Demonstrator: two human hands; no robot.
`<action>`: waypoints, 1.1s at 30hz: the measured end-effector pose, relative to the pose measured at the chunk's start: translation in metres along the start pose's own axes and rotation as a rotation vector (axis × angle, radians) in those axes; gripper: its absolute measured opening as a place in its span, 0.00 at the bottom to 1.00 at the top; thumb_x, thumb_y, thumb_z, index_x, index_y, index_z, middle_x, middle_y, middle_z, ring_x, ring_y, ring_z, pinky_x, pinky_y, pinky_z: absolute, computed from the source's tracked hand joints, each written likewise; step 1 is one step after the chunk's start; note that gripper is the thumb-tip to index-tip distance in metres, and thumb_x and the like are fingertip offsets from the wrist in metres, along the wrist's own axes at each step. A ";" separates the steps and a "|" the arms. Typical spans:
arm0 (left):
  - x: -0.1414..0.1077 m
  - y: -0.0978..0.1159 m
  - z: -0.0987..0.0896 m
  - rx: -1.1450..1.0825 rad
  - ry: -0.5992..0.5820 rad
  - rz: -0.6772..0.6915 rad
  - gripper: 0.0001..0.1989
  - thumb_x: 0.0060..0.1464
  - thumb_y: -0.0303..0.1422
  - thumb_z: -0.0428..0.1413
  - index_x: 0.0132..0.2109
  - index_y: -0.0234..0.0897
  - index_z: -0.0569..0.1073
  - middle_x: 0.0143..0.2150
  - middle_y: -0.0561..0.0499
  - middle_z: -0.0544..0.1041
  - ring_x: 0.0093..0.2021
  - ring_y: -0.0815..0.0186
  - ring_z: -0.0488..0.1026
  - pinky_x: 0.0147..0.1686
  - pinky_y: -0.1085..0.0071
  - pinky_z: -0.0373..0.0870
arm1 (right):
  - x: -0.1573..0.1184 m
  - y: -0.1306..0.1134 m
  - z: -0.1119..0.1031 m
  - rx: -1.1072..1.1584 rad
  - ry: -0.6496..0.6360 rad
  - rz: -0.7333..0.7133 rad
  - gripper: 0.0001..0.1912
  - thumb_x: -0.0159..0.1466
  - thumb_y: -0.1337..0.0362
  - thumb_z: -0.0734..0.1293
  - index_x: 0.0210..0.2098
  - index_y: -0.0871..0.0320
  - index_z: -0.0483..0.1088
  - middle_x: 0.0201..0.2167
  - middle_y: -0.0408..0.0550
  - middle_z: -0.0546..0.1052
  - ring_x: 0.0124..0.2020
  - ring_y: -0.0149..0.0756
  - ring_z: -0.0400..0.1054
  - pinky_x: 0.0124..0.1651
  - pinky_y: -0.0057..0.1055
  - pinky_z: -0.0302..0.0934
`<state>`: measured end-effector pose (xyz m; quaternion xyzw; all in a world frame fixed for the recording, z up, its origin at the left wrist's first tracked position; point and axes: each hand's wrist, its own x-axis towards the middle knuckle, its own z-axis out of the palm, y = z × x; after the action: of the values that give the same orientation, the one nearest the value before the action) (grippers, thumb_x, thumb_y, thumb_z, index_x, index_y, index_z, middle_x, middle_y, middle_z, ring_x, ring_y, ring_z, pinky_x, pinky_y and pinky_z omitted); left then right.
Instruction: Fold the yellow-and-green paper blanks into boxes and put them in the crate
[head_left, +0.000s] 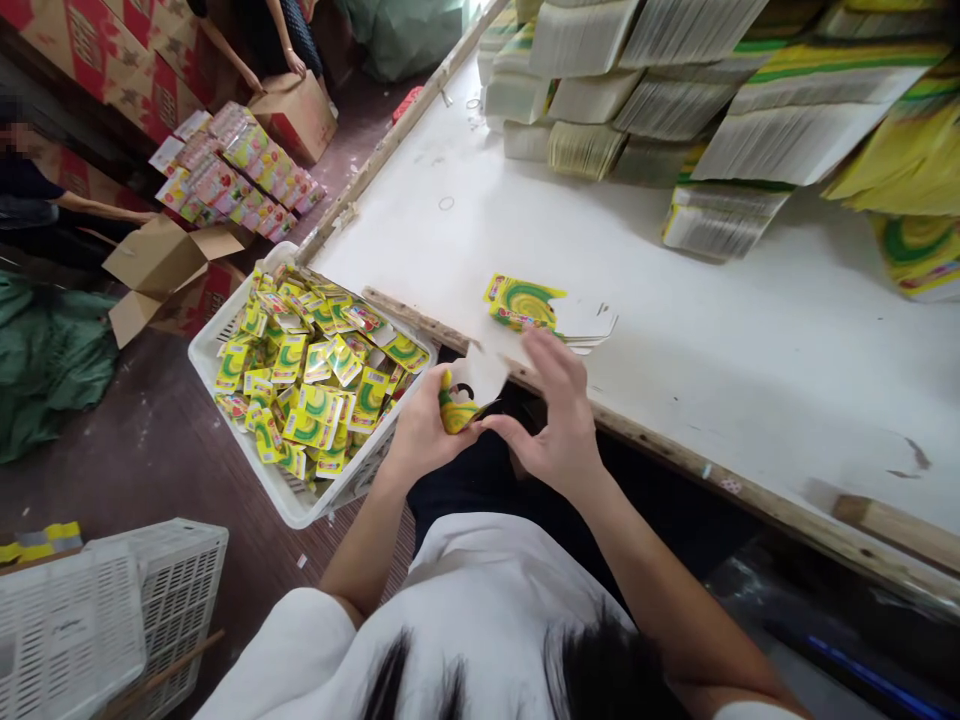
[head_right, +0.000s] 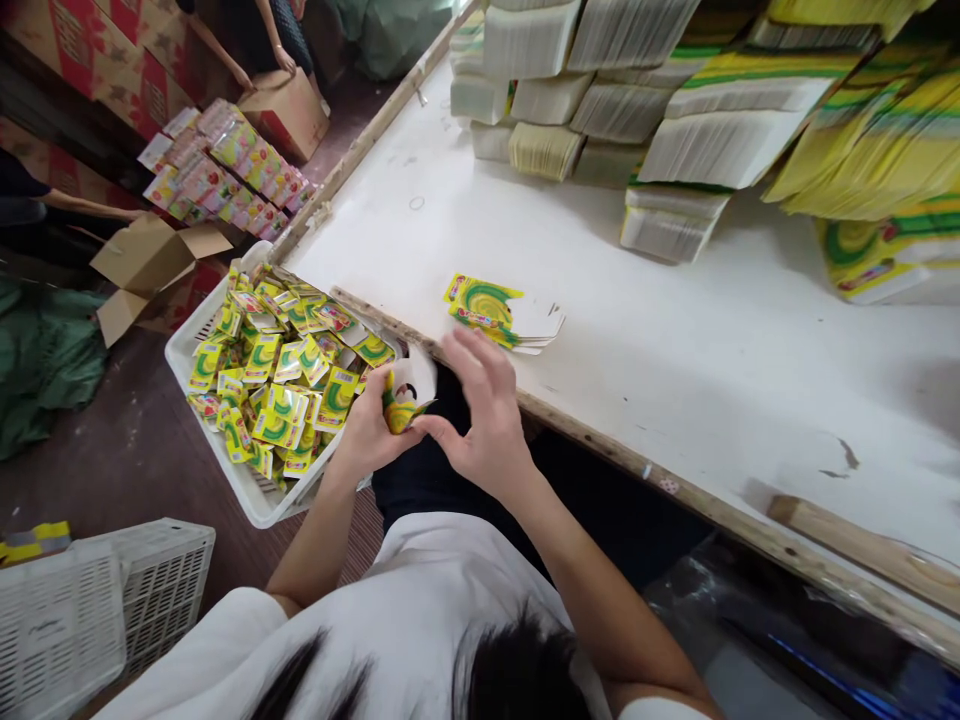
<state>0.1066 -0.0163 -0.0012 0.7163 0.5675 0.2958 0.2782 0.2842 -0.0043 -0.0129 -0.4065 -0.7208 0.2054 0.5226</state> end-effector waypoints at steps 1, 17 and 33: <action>-0.001 -0.002 0.005 0.004 0.048 -0.004 0.36 0.47 0.36 0.67 0.60 0.39 0.60 0.45 0.48 0.76 0.42 0.60 0.76 0.42 0.65 0.74 | -0.001 0.002 0.002 0.106 0.013 0.098 0.39 0.66 0.52 0.68 0.71 0.52 0.51 0.70 0.58 0.60 0.71 0.52 0.53 0.70 0.55 0.51; -0.002 -0.014 0.028 -0.113 0.032 0.100 0.33 0.45 0.30 0.64 0.57 0.44 0.59 0.45 0.50 0.73 0.39 0.62 0.76 0.38 0.68 0.72 | -0.003 0.013 0.015 0.579 -0.316 0.429 0.39 0.68 0.43 0.62 0.71 0.53 0.52 0.69 0.58 0.62 0.70 0.49 0.57 0.70 0.49 0.54; -0.001 -0.012 0.014 0.004 0.065 0.122 0.27 0.45 0.35 0.66 0.52 0.39 0.67 0.45 0.46 0.75 0.44 0.57 0.75 0.45 0.62 0.73 | 0.000 0.010 -0.012 0.150 -0.579 0.069 0.10 0.68 0.69 0.64 0.40 0.52 0.77 0.70 0.52 0.62 0.68 0.48 0.61 0.65 0.48 0.63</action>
<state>0.1089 -0.0153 -0.0193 0.7402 0.5319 0.3343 0.2395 0.2991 -0.0002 -0.0154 -0.3153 -0.8084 0.3832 0.3165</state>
